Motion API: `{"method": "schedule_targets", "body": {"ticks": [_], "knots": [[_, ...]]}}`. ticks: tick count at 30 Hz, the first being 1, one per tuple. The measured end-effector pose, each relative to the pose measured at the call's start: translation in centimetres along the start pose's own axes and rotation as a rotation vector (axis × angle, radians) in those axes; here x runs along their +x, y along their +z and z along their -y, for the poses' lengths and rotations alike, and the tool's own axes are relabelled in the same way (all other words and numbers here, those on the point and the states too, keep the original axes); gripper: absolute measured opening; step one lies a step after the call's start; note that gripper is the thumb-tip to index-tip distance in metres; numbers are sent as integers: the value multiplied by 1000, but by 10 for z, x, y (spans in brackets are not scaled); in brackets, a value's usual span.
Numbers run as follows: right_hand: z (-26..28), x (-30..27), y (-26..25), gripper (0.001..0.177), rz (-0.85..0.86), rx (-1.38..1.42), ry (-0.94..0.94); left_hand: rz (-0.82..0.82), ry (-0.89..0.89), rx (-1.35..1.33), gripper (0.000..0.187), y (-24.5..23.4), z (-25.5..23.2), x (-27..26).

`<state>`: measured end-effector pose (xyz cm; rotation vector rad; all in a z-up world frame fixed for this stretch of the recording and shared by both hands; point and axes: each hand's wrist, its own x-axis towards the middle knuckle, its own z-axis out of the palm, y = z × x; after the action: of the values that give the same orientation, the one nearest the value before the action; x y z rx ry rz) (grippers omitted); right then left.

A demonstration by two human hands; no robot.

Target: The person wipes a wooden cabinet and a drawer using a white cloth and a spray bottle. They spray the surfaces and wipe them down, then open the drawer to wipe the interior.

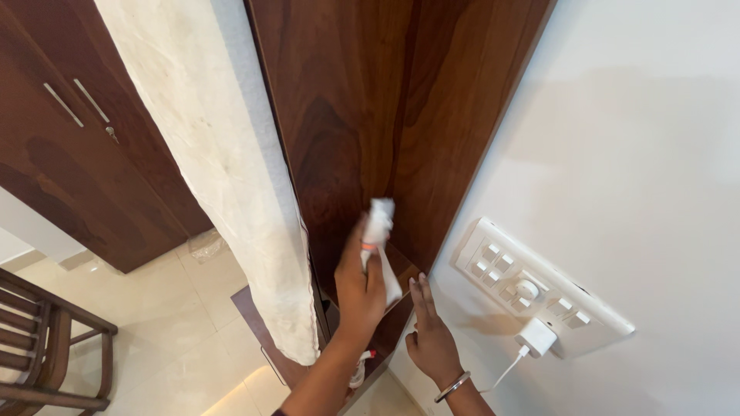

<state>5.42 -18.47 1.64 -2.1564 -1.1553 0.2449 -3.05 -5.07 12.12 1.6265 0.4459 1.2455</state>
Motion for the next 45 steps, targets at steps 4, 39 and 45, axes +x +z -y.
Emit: {"method": "schedule_targets", "body": {"ticks": [4, 39, 45], "knots": [[-17, 0, 11, 98, 10, 6, 19, -32, 173, 91, 61, 44, 23, 7], [167, 33, -192, 69, -548, 83, -294, 178, 811, 304, 56, 85, 32, 97], [185, 97, -272, 51, -452, 33, -376, 78, 709, -183, 51, 96, 2, 129]]}}
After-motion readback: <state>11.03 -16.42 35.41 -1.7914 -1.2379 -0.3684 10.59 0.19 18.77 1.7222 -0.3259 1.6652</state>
